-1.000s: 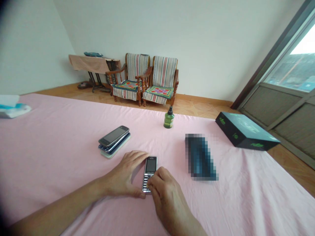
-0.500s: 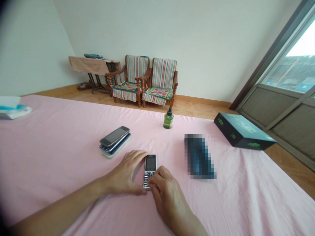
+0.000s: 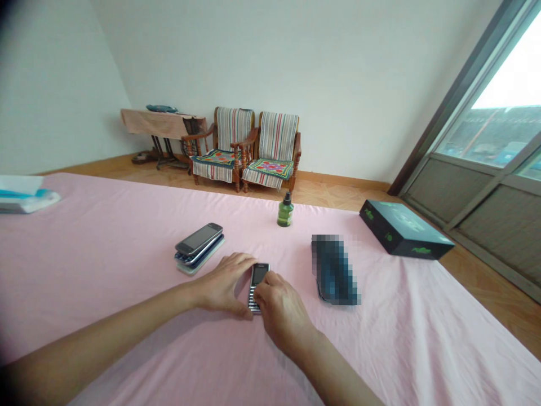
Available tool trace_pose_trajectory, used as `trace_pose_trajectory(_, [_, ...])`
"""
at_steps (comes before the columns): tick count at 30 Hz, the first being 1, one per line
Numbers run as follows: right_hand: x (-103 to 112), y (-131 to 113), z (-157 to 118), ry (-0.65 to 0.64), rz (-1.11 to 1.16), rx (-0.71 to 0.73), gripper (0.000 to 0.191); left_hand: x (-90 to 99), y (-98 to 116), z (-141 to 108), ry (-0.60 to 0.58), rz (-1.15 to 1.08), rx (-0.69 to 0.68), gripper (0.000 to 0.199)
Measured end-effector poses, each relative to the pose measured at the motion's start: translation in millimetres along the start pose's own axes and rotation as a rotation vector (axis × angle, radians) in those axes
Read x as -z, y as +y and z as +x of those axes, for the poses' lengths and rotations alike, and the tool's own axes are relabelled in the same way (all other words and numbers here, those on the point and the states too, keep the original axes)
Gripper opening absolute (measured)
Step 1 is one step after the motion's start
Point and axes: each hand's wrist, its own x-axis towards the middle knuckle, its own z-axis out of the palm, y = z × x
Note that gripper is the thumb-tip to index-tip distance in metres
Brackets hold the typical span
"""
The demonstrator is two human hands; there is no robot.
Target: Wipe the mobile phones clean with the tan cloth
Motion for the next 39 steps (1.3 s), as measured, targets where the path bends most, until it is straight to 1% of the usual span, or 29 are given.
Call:
trace_pose_trajectory(3, [-2.2, 13.4, 12.8, 0.058, 0.005, 0.018, 0.025, -6.0, -9.9, 7.0, 0.041, -0.018, -0.004, 0.096])
trace_pose_trajectory(7, [-3.6, 23.7, 19.0, 0.068, 0.01, 0.035, 0.023, -13.9, -19.6, 7.0, 0.102, -0.045, -0.038, 0.096])
trace_pose_trajectory(11, [0.5, 18.5, 9.1, 0.039, 0.01, 0.041, 0.024, -14.1, -20.3, 3.9, 0.106, -0.055, -0.041, 0.096])
trace_pose_trajectory(16, [5.0, 13.9, -3.3, -0.053, 0.031, 0.025, 0.022, -12.7, -18.8, 5.1, 0.101, -0.06, -0.045, 0.097])
trace_pose_trajectory(18, [4.2, 16.3, -2.3, -0.048, 0.05, 0.017, 0.022, -13.4, -19.2, 6.1, 0.102, -0.057, -0.048, 0.098])
trace_pose_trajectory(22, [3.1, 21.0, 3.7, 0.009, 0.071, 0.001, 0.022, -14.4, -20.1, 6.7, 0.104, -0.054, -0.045, 0.1])
trace_pose_trajectory(28, [8.0, 17.2, 2.3, -0.066, 0.071, -0.007, 0.024, -13.6, -18.9, 6.6, 0.098, -0.04, -0.041, 0.098])
trace_pose_trajectory(34, [-0.1, 20.6, 5.4, 0.026, 0.068, -0.009, 0.023, -13.4, -18.3, 6.9, 0.096, -0.038, -0.033, 0.103])
trace_pose_trajectory(39, [1.8, 15.9, 3.1, -0.044, 0.065, 0.018, 0.024, -14.9, -19.8, 6.1, 0.108, -0.029, -0.049, 0.096])
